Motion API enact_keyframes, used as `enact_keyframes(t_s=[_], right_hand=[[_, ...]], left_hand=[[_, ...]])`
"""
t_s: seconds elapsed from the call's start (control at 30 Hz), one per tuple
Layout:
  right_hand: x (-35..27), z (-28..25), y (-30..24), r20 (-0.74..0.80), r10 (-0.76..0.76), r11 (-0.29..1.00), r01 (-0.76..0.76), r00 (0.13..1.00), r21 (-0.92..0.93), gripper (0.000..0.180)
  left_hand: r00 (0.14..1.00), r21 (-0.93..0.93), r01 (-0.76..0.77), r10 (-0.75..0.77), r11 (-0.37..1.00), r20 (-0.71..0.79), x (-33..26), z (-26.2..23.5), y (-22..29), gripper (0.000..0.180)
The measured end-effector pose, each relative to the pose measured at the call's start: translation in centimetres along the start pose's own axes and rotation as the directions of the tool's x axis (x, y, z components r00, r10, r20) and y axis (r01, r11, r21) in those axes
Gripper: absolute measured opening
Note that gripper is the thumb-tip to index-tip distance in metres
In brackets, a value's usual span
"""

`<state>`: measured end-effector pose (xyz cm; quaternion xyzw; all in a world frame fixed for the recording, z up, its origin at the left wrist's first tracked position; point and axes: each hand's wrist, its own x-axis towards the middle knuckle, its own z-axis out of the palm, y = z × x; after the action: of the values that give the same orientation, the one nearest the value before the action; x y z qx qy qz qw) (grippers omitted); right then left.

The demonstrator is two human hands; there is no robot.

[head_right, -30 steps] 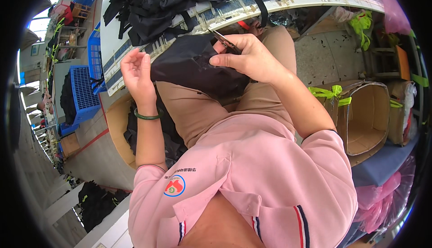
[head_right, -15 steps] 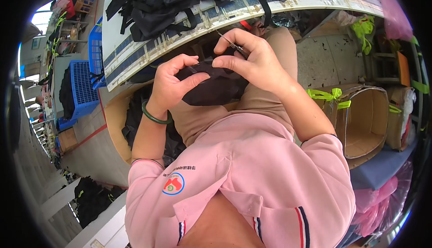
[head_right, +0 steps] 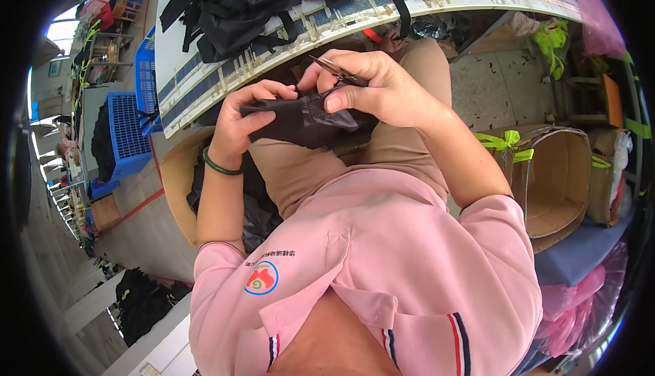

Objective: The person sits at a workbench and uses scissors to trim excess fabric from the edges of black textile pieces. They handle the items one at a time, cutting small strips and placing the finished pieces into a cardboard box.

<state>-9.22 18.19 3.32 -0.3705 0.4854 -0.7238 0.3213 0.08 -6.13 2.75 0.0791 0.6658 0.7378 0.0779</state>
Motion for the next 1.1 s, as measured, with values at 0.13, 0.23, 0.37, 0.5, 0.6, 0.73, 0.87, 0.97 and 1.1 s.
enact_keyframes(t_s=[0.13, 0.23, 0.37, 0.5, 0.6, 0.73, 0.87, 0.97, 1.1], right_hand=[[1.2, 2.1, 1.2, 0.039, -0.144, 0.982, 0.138, 0.989, 0.131, 0.016], [1.4, 2.2, 1.0, 0.105, -0.085, 0.994, 0.077, 0.991, 0.077, 0.012], [0.7, 1.6, 0.8, -0.025, -0.088, 0.996, 0.087, 0.996, -0.018, 0.008], [0.3, 1.1, 0.4, -0.217, -0.160, 0.944, 0.084, 0.963, -0.319, 0.010], [0.4, 1.8, -0.1, -0.271, -0.123, 0.924, 0.010, 0.955, -0.383, 0.013], [0.6, 1.7, 0.8, -0.251, -0.051, 0.964, -0.018, 0.967, -0.266, 0.013], [0.4, 1.3, 0.1, -0.199, 0.082, 0.993, -0.097, 0.977, -0.071, 0.010], [0.3, 0.8, 0.4, -0.169, 0.250, 0.966, -0.234, 0.953, 0.111, 0.008], [0.3, 1.5, 1.1, -0.257, 0.267, 0.959, -0.229, 0.929, 0.169, 0.009]], left_hand=[[0.966, -0.432, 0.242, -0.257, 0.869, 0.023, 1.0, 2.4, -3.2, 0.018], [0.979, -0.486, 0.203, -0.178, 0.850, 0.098, 1.5, 5.2, -3.8, 0.034], [0.996, -0.024, 0.078, -0.079, 0.997, -0.032, 2.2, 5.5, -3.9, 0.038], [0.949, -0.013, -0.112, 0.103, 0.994, -0.298, 2.0, 4.8, -0.8, 0.033], [0.958, 0.072, -0.241, 0.249, 0.968, -0.141, 0.8, 6.0, -0.5, 0.033], [0.945, -0.018, -0.155, 0.143, 0.988, -0.295, 0.7, 7.1, -1.0, 0.020], [0.957, 0.019, -0.149, 0.149, 0.989, -0.248, 0.4, 6.9, -0.4, 0.014], [0.966, -0.001, -0.164, 0.160, 0.987, -0.204, 0.5, 6.4, -0.4, 0.013], [0.951, -0.068, -0.201, 0.179, 0.977, -0.251, 0.6, 6.1, -1.1, 0.013]])
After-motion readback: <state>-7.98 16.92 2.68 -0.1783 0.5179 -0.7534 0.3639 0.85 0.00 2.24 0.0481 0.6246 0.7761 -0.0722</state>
